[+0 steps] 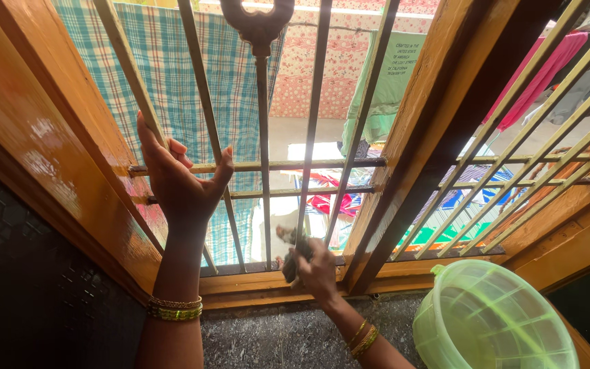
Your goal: The person wipes the metal bars of a window grille using a cloth. They systematically clean the vertical and horizontal bars, moving from the lower section upward while holding the grille with the other hand.
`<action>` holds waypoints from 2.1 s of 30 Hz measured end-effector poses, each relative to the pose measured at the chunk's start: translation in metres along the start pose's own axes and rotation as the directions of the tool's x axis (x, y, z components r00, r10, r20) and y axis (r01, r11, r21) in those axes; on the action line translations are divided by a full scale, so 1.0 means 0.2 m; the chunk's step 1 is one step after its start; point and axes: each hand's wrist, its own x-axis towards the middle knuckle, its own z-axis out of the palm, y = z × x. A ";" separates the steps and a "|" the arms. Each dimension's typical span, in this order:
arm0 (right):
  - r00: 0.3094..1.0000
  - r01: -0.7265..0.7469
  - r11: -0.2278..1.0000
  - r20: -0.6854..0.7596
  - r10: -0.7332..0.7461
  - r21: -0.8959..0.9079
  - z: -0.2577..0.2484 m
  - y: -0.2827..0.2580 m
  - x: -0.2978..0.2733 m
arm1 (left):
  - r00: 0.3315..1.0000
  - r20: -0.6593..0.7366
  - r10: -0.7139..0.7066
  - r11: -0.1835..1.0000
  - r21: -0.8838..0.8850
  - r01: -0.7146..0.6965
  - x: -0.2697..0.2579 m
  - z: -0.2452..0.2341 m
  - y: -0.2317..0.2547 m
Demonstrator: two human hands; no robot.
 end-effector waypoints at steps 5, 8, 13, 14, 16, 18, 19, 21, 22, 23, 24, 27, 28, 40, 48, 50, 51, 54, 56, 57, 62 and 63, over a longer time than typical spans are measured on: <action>0.986 0.168 0.950 -0.042 -0.163 0.263 -0.14 -0.35 0.11 | 1.000 -0.004 0.010 1.000 0.009 -0.010 0.00 0.00 0.00; 0.975 0.221 0.944 -0.085 -0.207 0.243 -0.18 -0.43 0.13 | 1.000 0.001 -0.008 1.000 0.003 0.008 0.00 0.01 0.00; 0.990 0.140 0.982 -0.008 -0.140 0.126 -0.10 -0.31 0.10 | 1.000 0.000 -0.004 1.000 0.018 0.004 0.01 0.01 0.00; 0.998 0.030 0.989 0.046 -0.037 0.144 -0.08 -0.24 0.07 | 1.000 -0.001 0.000 1.000 0.023 0.000 0.01 0.01 -0.01; 0.999 -0.014 0.998 0.038 0.011 0.063 -0.03 -0.09 0.04 | 1.000 -0.005 0.006 1.000 0.026 -0.006 0.00 0.02 -0.01; 1.000 -0.015 0.999 0.010 0.015 -0.041 0.02 0.08 0.02 | 1.000 -0.009 0.013 1.000 0.022 -0.013 -0.01 0.03 -0.02; 1.000 0.006 0.995 -0.009 -0.007 -0.104 0.05 0.17 0.00 | 1.000 -0.003 0.001 1.000 0.019 -0.001 -0.01 0.03 -0.02; 0.999 0.045 0.979 -0.017 -0.049 -0.199 0.08 0.31 -0.02 | 1.000 0.008 -0.022 1.000 0.017 0.022 -0.02 0.03 -0.01; 0.998 0.065 0.971 -0.006 -0.069 -0.229 0.09 0.37 -0.03 | 1.000 0.002 -0.010 1.000 0.020 0.010 -0.02 0.02 -0.01; 0.996 0.086 0.962 0.005 -0.088 -0.259 0.09 0.41 -0.04 | 1.000 -0.003 0.001 1.000 0.023 -0.001 -0.02 0.02 0.00; 0.994 0.108 0.948 0.011 -0.110 -0.300 0.08 0.44 -0.05 | 1.000 -0.010 0.016 1.000 0.026 -0.015 -0.02 0.02 0.01; 0.998 0.009 0.968 0.062 0.006 -0.252 0.04 0.41 -0.05 | 1.000 -0.001 0.009 0.999 0.032 -0.009 -0.01 0.00 0.04; 0.980 -0.143 0.982 0.122 0.158 -0.125 0.03 0.36 -0.03 | 1.000 0.002 -0.007 1.000 0.026 0.006 0.00 0.00 0.05; 0.996 0.046 0.941 0.052 -0.067 0.335 -0.28 -0.48 0.11 | 1.000 -0.008 -0.006 0.999 0.040 0.006 -0.01 0.02 0.07; 0.990 0.032 0.981 0.131 -0.057 0.192 -0.17 -0.26 0.01 | 1.000 -0.019 -0.001 1.000 0.028 0.001 -0.02 0.03 0.06; 0.990 0.005 0.994 0.137 -0.020 0.111 -0.13 -0.10 0.00 | 1.000 -0.021 -0.014 0.999 0.051 0.015 -0.02 0.04 0.07; 0.987 -0.037 0.989 0.157 0.015 0.141 -0.12 -0.02 -0.01 | 1.000 -0.022 -0.020 0.998 0.063 0.021 -0.02 0.04 0.07; 0.976 -0.135 0.977 0.194 0.102 0.167 -0.08 0.20 -0.05 | 0.999 -0.033 -0.015 0.998 0.065 0.017 -0.04 0.05 0.08; 0.974 -0.154 0.982 0.182 0.133 0.109 -0.07 0.29 -0.07 | 0.999 -0.028 -0.020 0.997 0.078 0.022 -0.05 0.06 0.08; 0.961 -0.218 0.967 0.201 0.190 0.129 -0.07 0.31 -0.08 | 0.999 -0.026 -0.022 0.996 0.085 0.024 -0.05 0.06 0.08; 0.923 -0.352 0.917 0.233 0.306 0.186 -0.13 0.22 -0.03 | 0.999 -0.040 0.015 0.996 0.093 -0.011 -0.06 0.07 0.08; 0.936 -0.314 0.928 0.229 0.267 0.200 -0.16 0.17 -0.02 | 0.999 -0.039 0.008 0.996 0.094 -0.004 -0.07 0.07 0.08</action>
